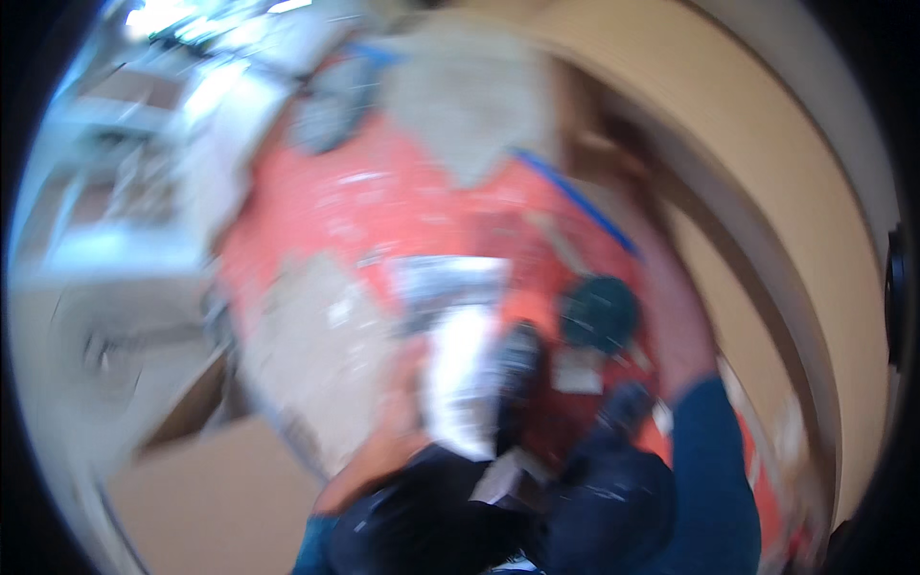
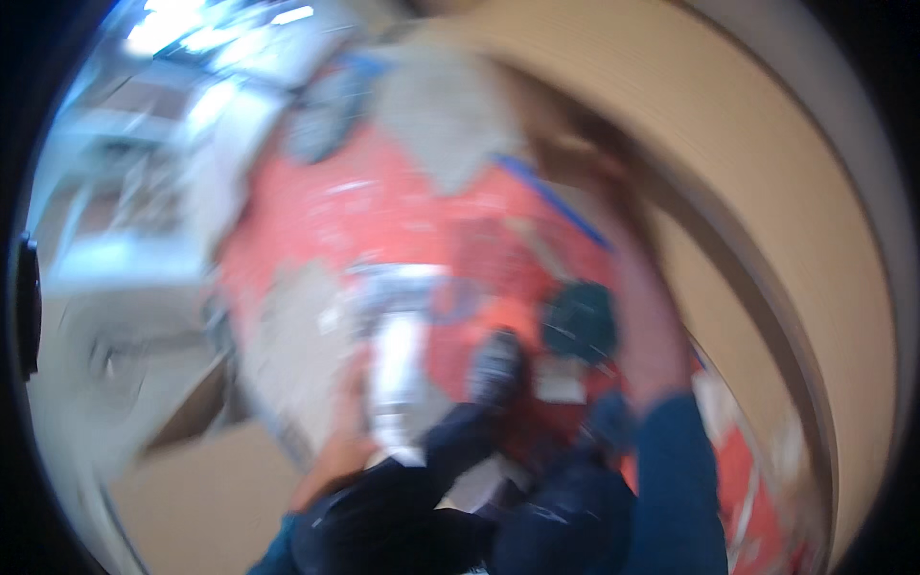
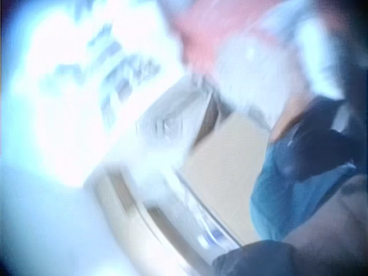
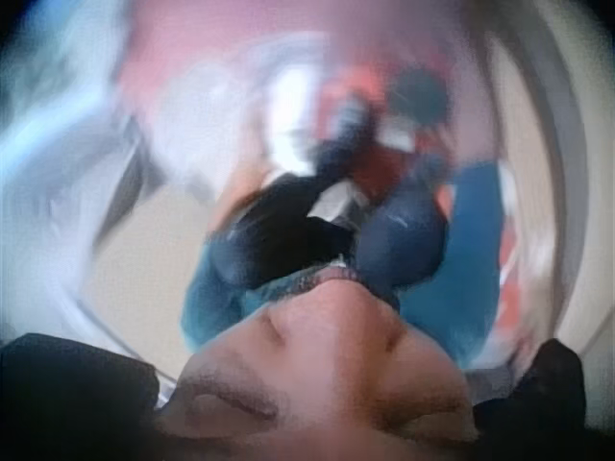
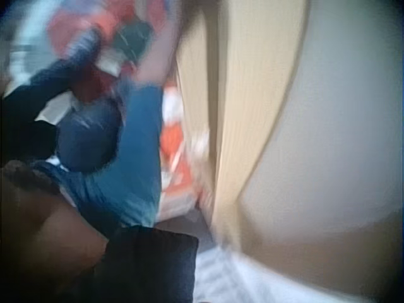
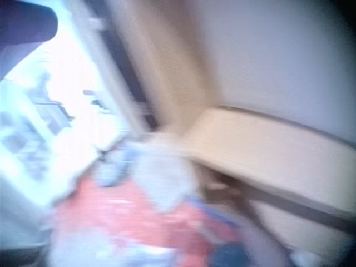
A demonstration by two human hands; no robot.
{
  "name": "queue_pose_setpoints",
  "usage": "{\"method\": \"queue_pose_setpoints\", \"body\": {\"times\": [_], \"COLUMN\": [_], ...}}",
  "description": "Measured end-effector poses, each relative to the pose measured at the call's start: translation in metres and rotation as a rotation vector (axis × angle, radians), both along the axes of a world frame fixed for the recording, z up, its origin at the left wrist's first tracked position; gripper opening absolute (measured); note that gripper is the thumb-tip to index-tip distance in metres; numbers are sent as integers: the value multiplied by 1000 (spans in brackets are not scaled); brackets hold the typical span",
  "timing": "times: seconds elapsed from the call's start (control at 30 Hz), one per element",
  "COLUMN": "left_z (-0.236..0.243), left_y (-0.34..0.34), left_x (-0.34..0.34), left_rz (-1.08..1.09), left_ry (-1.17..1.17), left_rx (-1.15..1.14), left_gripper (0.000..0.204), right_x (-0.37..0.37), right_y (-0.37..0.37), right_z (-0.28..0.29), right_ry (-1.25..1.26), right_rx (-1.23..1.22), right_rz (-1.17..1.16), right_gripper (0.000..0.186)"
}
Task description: The person applies white filler to the edges and corners of a curved wooden cabinet using a putty knife and a cloth. They repeatedly smooth the filler, wipe excess material, and reapply it to different sections of the cabinet.
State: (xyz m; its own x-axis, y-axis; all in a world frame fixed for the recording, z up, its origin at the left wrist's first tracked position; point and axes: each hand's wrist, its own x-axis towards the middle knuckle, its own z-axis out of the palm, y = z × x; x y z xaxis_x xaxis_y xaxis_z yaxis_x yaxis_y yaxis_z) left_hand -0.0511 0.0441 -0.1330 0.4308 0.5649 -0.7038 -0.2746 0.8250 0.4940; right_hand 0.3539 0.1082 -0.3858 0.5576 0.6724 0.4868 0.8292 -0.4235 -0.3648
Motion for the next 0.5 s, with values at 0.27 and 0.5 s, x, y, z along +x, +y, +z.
{"method": "queue_pose_setpoints", "body": {"times": [0.27,0.5], "left_z": [-6,6], "left_y": [-2,-6], "left_x": [37,43], "left_rz": [-254,-103], "left_ry": [-239,111], "left_rx": [201,56], "left_gripper": [36,36], "right_x": [52,85], "right_y": [-8,-15], "right_z": [-57,-74], "right_ry": [125,160], "right_rx": [-152,-229], "right_rz": [89,109], "right_gripper": [29,34]}}
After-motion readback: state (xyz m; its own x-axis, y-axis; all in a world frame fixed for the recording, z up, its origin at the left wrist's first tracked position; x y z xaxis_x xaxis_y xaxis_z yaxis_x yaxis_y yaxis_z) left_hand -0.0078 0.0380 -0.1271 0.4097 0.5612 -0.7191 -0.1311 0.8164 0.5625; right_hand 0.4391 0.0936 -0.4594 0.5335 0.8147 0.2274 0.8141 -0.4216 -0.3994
